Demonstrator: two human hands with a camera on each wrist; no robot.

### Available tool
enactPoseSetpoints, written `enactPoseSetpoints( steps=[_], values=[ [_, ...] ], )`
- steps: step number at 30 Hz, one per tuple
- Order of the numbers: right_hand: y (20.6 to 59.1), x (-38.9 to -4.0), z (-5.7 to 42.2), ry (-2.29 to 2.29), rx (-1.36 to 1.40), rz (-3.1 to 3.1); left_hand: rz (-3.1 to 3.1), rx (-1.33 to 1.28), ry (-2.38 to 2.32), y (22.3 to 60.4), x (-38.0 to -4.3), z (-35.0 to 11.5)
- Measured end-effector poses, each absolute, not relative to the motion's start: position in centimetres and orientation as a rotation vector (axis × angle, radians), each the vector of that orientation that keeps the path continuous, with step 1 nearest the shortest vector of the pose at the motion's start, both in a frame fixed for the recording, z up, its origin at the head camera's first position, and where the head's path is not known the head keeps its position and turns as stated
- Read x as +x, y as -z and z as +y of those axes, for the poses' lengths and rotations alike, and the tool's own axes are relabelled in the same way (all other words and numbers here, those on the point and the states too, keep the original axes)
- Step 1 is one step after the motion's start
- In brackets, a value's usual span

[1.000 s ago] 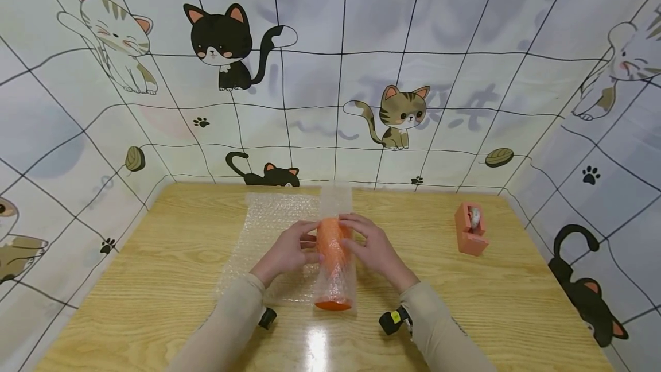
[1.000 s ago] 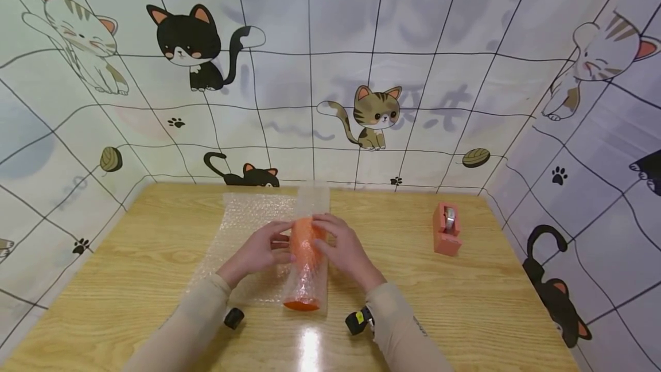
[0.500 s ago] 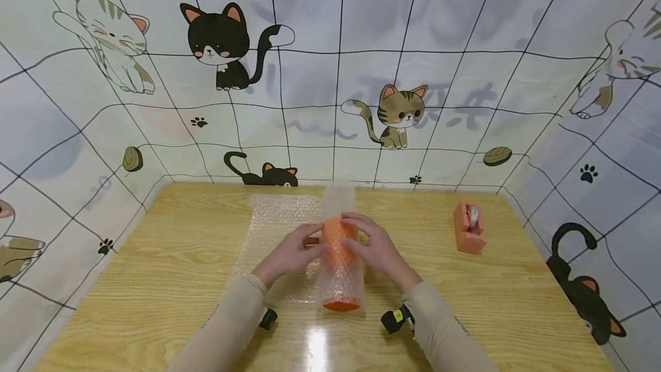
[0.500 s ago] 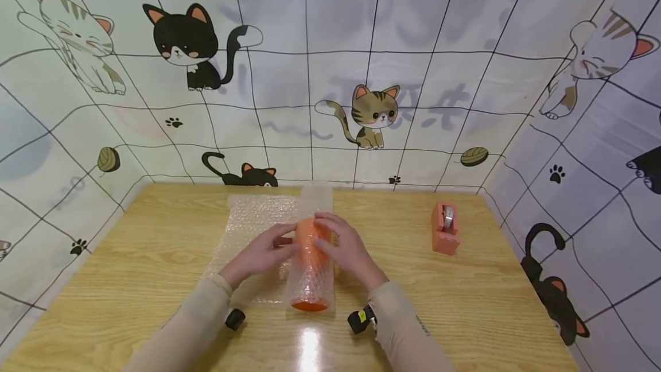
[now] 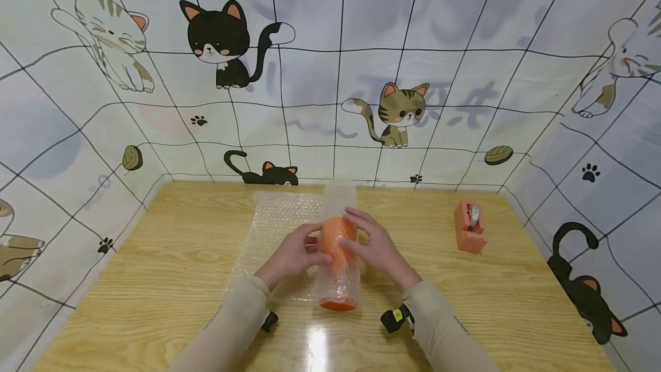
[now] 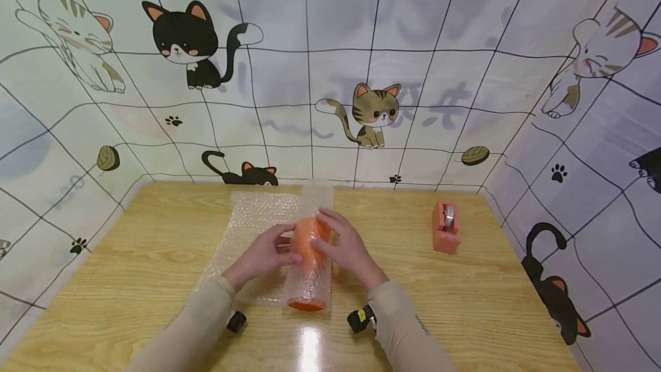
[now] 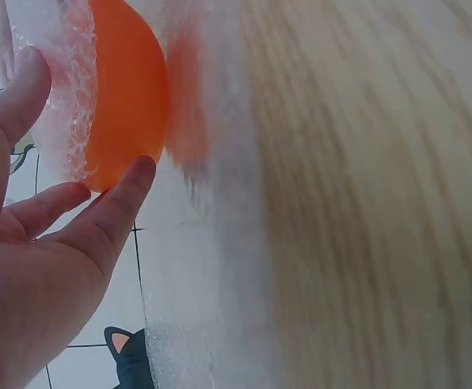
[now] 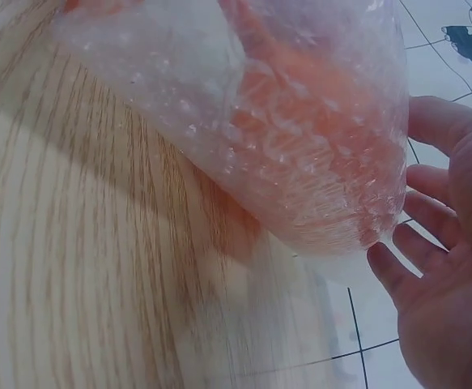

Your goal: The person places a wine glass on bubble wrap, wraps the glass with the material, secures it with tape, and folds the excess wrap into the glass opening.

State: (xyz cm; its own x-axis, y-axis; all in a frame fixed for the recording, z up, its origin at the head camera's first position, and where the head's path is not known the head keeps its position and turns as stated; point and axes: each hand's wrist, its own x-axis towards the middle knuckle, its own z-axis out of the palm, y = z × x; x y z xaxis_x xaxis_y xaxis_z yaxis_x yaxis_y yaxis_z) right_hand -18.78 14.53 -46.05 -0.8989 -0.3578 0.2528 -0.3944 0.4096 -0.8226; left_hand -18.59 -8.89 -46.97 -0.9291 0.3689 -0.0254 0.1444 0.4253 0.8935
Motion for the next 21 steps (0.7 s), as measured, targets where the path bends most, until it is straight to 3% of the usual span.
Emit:
enactPoseSetpoints(
  steps=[13,21],
  values=[
    [45.6,-18.9,14.1,-1.478,0.563,-2.763,2.585,0.567,-1.357,47.1,-18.9,-9.6],
    [45.2,-19.0,12.8,-1.345,0.667,-2.743,2.691,0.504,-1.337,47.0,-18.8,-9.7]
  ],
)
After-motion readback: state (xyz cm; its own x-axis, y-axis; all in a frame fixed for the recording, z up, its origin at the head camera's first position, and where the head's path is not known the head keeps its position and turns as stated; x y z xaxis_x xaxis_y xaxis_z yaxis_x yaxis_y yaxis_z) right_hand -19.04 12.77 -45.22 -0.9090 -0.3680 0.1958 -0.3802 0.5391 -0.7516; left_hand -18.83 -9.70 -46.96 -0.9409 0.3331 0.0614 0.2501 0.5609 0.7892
